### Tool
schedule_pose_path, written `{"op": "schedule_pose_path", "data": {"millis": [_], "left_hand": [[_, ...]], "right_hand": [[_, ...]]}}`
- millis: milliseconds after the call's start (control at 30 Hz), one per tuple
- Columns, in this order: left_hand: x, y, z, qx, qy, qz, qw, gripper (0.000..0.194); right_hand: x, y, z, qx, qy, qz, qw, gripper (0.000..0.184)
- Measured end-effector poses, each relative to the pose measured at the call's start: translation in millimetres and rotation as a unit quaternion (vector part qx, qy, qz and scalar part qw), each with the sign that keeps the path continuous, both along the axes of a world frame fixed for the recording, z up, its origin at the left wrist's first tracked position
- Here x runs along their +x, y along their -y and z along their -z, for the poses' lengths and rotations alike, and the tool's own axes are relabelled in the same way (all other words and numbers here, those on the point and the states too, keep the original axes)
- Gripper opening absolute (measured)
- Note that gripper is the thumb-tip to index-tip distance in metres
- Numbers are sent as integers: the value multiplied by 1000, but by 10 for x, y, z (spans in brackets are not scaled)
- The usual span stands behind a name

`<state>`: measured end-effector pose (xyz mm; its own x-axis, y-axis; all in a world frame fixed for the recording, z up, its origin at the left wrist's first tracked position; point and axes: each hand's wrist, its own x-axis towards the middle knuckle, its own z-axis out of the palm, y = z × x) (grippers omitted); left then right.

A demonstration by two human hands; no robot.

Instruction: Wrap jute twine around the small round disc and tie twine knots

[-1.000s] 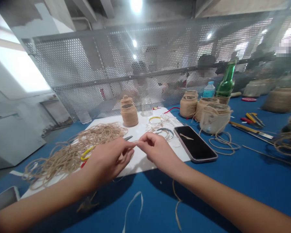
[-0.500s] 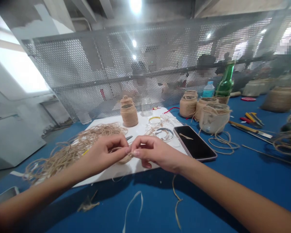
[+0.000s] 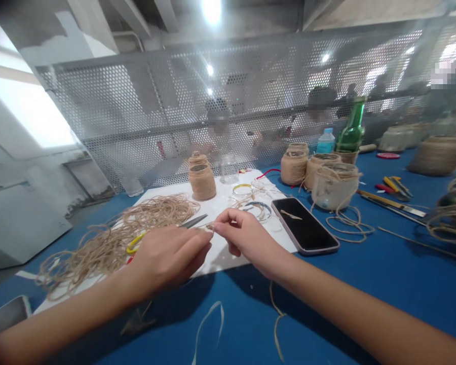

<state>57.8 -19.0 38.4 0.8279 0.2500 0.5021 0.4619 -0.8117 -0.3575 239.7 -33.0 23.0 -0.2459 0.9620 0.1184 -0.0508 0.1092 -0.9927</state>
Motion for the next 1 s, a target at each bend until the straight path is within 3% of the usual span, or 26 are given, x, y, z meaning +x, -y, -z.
{"op": "schedule_pose_path", "data": {"millis": [67,133,267,367,467,600,700,833,933,1000], "left_hand": [[9,-11,7,-24,27,-5,999,14],[25,-21,-32,-121,79,-32,989,14],[47,-57,-187,-327,129,-68,934,15],[41,-96,-280,-405,102,-75,906,27],[34,-110,-322,-450,98,-90,883,34],[50,-66,-322,-492,98,-87,861,31],[57,-11,-278,-460,79,-80,881,24],[40,44,-143,-260,35,-83,961,17],[34,45,-63,-139,1,-65,988,17],[37,19,-75,-167,12,-61,984,18]], "right_hand": [[-18,16,2,-46,-100,-32,993,20],[-25,26,-2,-81,-163,-71,981,20],[14,15,-20,-83,-181,-116,973,16],[71,-18,-26,-52,-127,-153,979,15],[105,-47,-32,3,-11,-176,984,15],[93,-55,-41,131,165,-132,969,12],[73,-48,-33,191,227,-44,954,15],[54,-32,-21,119,150,42,981,17],[24,3,-17,10,-1,26,1000,18],[5,29,-15,-39,-96,-22,994,18]]}}
